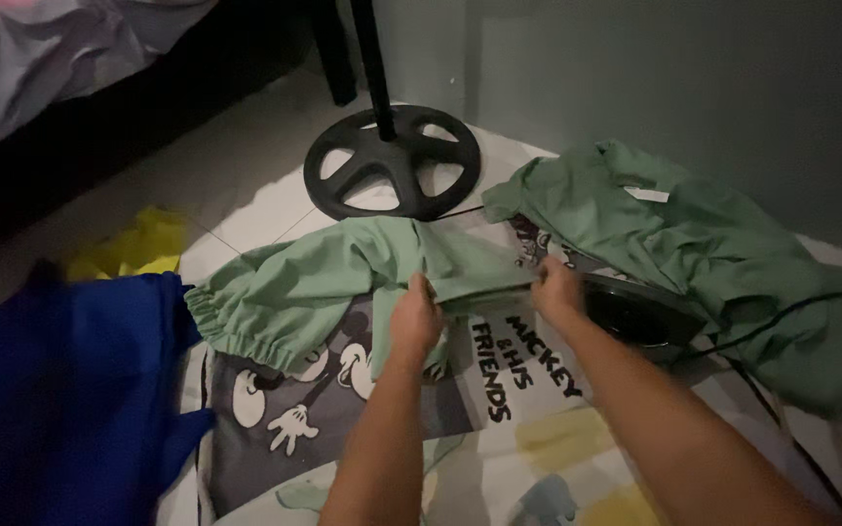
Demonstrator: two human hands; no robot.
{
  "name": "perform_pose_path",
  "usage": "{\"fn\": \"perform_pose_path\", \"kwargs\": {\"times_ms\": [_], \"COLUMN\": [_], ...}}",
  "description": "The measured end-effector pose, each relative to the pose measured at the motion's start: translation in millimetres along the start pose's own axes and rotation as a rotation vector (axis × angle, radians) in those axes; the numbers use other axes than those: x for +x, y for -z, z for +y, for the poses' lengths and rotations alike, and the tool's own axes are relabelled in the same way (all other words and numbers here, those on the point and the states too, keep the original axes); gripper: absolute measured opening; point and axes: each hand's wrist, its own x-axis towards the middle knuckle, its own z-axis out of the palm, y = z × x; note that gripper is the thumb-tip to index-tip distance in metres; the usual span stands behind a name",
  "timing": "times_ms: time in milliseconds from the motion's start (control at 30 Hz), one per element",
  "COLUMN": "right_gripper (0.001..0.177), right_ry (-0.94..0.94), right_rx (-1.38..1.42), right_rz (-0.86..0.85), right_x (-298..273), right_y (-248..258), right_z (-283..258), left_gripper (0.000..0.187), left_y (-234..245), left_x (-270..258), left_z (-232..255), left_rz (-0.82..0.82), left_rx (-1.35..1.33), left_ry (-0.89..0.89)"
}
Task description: The person irons a green garment on a flat surface, then smooths and folds the item by hand.
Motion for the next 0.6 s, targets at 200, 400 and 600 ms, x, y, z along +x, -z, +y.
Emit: {"fn": "perform_pose_path", "kwargs": {"times_ms": [200, 400, 600], "right_gripper": [0.017, 0.021, 0.048], "right_ry": [-0.094, 0.213, 0.623], "right_rx": [0.225, -0.347, -0.267], "right_rz": [0.071, 0.057, -0.119], "right_x": [2.9, -26.3, -107.1], "right_y": [15.3, -21.9, -46.5], "right_z": [-20.3, 3.5, -50.2], "left_gripper": [0.059, 0.044, 0.047], "left_y": [1.9, -31.8, -49.8], "left_x": [23.2, -20.7, -58.1], "left_z": [-36.1, -139.8, -146.7], "left_rz": [-0.372, -0.093, -0.22], "left_rx": [-0.605, 0.227, 0.358], "left_ry": [0.556, 0.703, 0.647]}}
